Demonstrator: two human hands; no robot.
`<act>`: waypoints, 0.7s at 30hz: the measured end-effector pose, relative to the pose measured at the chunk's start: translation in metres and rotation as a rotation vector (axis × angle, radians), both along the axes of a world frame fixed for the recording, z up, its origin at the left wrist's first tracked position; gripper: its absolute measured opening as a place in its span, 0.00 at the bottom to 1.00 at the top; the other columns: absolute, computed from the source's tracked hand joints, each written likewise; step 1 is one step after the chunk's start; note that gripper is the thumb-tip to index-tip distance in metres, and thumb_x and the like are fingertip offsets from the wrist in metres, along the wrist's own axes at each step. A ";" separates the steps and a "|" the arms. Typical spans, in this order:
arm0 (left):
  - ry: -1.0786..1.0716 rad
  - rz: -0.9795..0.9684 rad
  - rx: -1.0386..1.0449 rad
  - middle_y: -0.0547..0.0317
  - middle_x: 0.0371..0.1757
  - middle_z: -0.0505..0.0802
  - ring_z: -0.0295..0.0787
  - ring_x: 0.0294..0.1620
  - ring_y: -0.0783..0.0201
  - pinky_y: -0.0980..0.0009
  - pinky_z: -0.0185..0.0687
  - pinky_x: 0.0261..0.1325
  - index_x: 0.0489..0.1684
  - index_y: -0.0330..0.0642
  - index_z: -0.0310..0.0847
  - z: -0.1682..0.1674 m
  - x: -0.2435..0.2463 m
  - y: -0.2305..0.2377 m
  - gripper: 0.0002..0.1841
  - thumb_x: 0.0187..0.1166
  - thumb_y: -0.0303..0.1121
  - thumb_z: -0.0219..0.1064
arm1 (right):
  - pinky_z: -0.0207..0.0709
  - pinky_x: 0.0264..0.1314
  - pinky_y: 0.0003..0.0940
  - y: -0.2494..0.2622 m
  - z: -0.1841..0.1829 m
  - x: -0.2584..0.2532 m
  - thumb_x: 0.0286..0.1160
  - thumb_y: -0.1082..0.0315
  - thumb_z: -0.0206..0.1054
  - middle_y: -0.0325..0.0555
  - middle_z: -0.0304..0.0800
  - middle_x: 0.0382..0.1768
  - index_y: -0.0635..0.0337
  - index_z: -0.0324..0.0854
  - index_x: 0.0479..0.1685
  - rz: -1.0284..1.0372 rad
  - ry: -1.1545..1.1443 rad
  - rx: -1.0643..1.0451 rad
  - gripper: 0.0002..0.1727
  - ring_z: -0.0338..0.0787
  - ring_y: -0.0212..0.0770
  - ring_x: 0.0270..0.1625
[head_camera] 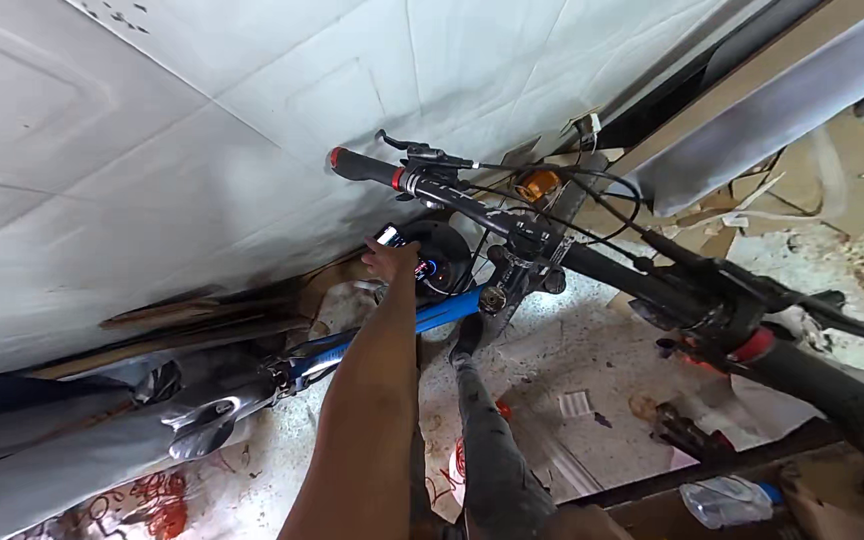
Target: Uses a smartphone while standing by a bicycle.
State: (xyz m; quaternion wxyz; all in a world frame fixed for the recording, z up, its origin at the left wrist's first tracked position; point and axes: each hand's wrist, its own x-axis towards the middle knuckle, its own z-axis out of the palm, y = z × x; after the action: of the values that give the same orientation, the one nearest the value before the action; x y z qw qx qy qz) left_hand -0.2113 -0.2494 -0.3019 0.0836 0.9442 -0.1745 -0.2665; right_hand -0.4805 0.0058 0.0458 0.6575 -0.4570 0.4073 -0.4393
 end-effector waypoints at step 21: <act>0.148 -0.193 -0.644 0.49 0.75 0.74 0.80 0.70 0.55 0.53 0.88 0.63 0.97 0.66 0.39 0.187 0.091 0.059 0.74 0.40 0.60 0.91 | 0.83 0.71 0.51 -0.196 -0.186 0.203 0.83 0.25 0.36 0.36 0.73 0.83 0.39 0.60 0.92 0.268 0.245 0.059 0.44 0.79 0.40 0.79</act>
State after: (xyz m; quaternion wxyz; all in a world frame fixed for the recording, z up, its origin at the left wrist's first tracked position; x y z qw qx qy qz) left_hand -0.1207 -0.1905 -0.1150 0.3642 0.8265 -0.3318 -0.2724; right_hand -0.2770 -0.1903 -0.1406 0.6688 -0.5377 0.4326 -0.2765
